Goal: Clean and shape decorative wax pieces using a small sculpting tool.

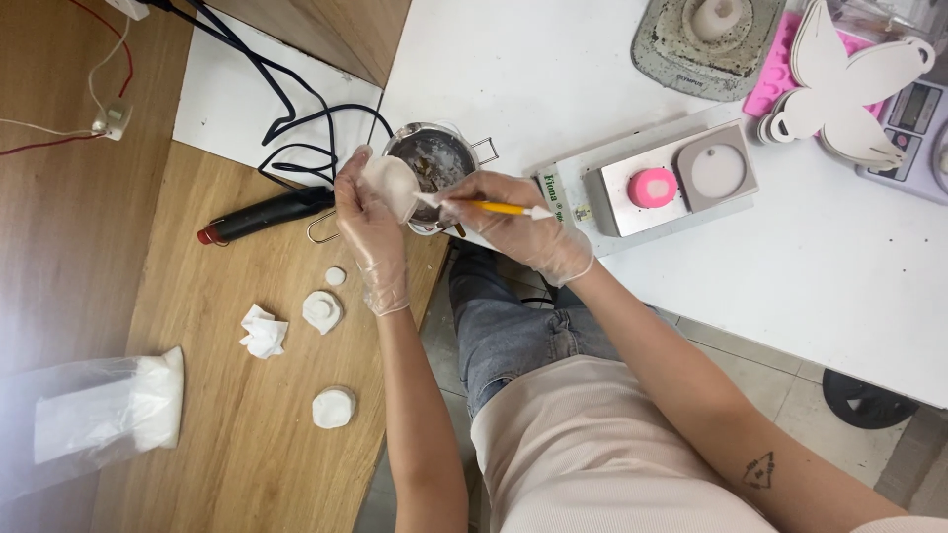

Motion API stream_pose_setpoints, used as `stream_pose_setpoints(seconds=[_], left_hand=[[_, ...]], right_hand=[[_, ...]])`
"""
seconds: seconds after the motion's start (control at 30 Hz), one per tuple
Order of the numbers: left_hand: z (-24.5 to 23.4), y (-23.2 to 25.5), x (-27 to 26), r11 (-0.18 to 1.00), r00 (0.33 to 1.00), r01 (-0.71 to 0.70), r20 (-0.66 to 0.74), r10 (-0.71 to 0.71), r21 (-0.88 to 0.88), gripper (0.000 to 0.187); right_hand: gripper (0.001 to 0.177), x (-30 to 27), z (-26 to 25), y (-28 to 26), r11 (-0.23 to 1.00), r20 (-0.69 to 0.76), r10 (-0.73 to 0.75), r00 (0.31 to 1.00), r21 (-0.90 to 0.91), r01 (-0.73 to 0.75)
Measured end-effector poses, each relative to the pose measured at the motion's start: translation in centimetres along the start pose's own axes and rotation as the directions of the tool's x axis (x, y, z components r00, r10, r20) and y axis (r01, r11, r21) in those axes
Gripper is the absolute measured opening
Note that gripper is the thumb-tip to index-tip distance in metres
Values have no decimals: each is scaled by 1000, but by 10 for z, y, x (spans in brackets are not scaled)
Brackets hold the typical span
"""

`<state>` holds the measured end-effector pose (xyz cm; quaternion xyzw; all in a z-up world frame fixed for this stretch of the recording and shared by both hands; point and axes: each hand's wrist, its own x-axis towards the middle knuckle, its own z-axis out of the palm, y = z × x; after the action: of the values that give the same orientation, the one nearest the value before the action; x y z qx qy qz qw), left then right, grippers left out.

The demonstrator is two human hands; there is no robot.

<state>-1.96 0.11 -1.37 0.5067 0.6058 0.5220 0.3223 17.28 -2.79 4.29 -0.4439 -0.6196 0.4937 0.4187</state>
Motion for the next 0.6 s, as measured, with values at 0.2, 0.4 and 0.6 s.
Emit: stream_pose_setpoints(seconds=[0.2, 0.4, 0.6], left_hand=[[-3, 0, 2, 992, 992, -105, 67, 110, -70, 31], [-10, 0, -5, 832, 959, 284, 125, -255, -477, 34], [-9, 1, -23, 560, 859, 480, 233, -456, -675, 46]], right_hand=[[16, 6, -17, -2, 992, 8, 6, 1000, -128, -5], [16, -8, -26, 27, 975, -168, 220, 961, 63, -212], [18, -23, -15, 4, 982, -70, 138, 988, -117, -146]])
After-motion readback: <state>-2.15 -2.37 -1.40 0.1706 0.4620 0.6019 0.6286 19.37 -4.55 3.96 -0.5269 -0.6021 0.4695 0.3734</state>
